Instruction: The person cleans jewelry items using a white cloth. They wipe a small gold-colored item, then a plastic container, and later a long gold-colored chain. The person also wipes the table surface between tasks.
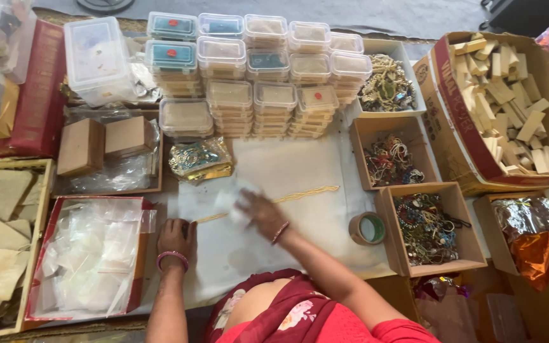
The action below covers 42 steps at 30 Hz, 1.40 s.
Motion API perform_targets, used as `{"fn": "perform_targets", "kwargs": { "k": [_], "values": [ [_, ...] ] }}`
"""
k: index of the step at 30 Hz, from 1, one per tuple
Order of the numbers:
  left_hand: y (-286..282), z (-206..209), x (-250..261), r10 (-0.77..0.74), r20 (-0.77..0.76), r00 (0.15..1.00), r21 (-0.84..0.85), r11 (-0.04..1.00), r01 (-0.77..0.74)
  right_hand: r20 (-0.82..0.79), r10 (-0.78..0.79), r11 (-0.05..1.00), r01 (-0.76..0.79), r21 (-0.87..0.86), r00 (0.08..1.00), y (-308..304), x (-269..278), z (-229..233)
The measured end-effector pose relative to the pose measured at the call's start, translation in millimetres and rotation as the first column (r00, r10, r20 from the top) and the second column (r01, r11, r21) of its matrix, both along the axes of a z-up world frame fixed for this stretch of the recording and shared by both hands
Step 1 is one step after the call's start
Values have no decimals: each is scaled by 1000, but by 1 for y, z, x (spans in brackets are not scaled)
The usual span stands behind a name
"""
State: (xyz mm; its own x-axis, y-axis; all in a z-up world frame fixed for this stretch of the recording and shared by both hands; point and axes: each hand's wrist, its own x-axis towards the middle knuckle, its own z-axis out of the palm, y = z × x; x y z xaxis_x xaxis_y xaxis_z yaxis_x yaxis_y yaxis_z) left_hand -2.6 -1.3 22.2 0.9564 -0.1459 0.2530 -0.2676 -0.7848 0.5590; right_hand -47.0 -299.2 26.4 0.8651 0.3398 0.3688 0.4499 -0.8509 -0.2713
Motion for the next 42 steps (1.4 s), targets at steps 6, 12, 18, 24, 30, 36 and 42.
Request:
{"fn": "perform_targets", "kwargs": {
  "k": [6, 12, 18, 24, 30, 36, 42],
  "values": [
    [2, 4, -3, 9, -56, 998, 63, 998, -6, -88, -110, 975, 90, -205, 990, -35, -24, -32],
    [0, 1, -1, 7, -75, 997, 73, 997, -1, -104, -604, 759, 531, -377, 790, -153, -60, -22],
    [-2, 14, -3, 8, -40, 999, 49, 999, -6, -129, -758, 640, 767, 47, 640, -170, -34, -58],
    [0, 0, -1, 31, -49, 998, 45, 999, -29, -179, 77, 993, -60, 97, 981, -15, -16, -16],
    [2, -5, -3, 33, -39, 999, 60, 998, -31, -39, -126, 974, 116, -194, 991, -45, -34, -17],
    [-1, -6, -2, 36, -24, 999, 97, 995, -33, 23, -501, 796, 471, -381, 865, -155, -64, -30],
    [-1, 7, -3, 14, -30, 999, 77, 997, -12, -197, -803, 592, 792, -149, 562, -175, -40, -31]
  ]
}}
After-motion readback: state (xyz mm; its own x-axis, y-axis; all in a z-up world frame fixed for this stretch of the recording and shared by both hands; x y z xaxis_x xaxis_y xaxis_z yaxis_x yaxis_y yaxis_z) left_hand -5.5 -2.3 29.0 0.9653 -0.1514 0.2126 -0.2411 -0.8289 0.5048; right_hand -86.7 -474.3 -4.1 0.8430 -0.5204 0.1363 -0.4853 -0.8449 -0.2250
